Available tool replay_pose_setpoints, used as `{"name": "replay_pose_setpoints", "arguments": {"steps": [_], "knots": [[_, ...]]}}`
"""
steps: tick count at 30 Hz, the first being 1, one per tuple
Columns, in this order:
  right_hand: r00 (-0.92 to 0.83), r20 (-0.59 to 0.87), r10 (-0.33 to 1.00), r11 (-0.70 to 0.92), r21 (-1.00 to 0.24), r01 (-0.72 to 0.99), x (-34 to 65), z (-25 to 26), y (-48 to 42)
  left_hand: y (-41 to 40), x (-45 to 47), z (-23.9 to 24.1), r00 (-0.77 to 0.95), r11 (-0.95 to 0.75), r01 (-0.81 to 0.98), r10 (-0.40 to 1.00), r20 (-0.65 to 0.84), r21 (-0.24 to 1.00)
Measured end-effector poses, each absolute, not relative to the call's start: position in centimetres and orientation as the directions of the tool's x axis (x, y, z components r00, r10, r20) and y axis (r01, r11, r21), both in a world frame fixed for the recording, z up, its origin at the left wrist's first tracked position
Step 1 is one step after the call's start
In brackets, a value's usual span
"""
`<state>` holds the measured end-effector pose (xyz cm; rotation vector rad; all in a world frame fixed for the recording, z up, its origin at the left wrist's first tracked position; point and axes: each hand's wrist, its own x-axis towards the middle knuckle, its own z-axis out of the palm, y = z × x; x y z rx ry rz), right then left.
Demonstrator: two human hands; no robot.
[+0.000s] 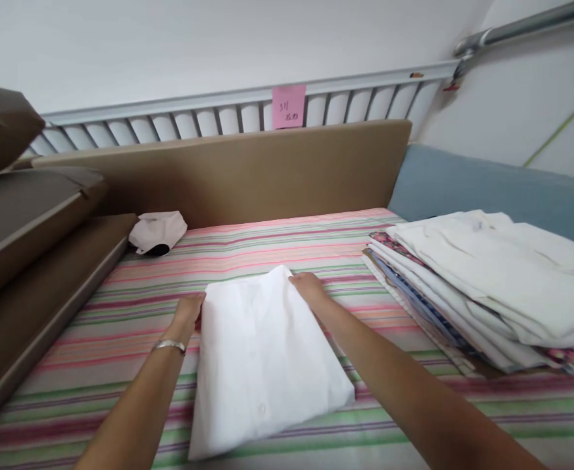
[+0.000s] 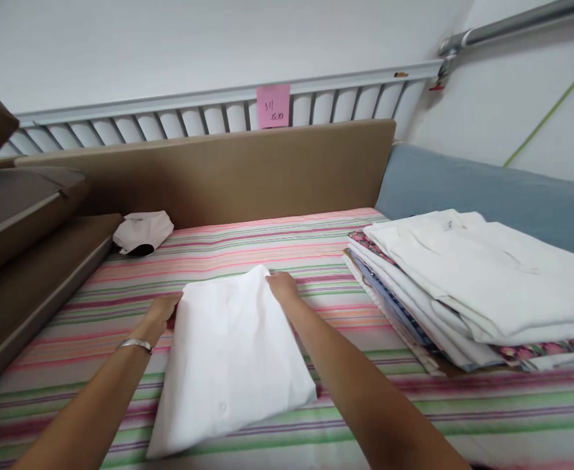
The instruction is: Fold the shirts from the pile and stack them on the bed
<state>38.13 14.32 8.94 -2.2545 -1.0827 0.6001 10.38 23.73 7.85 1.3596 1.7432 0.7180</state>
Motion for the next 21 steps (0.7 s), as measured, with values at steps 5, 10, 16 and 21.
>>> {"name": "replay_pose_setpoints", "arguments": {"steps": [5,10,16,21], "knots": [[0.582,-0.053,0.812,-0.524,-0.505,0.686,37.8,7.5,13.8,23.1,10.6,6.6,-0.110,0.075,0.731,0.994,0.009,0.679],[0.563,-0.077,0.823,-0.541,-0.410,0.734,37.6,6.0,13.1,22.3,11.3,5.7,-0.091,0.051,0.830,0.995,0.045,0.556],[0.594,-0.104,0.798,-0.543,-0.553,0.633,40.7,6.9,13.9,23.7,9.8,6.5,-0.090,0.059,0.779,0.996,0.018,0.624],[0.426,-0.480,0.767,-0.624,-0.712,0.321,41.7,7.9,16.2,26.6,10.3,7.6,0.080,0.157,0.708,0.951,-0.298,0.689]]}}
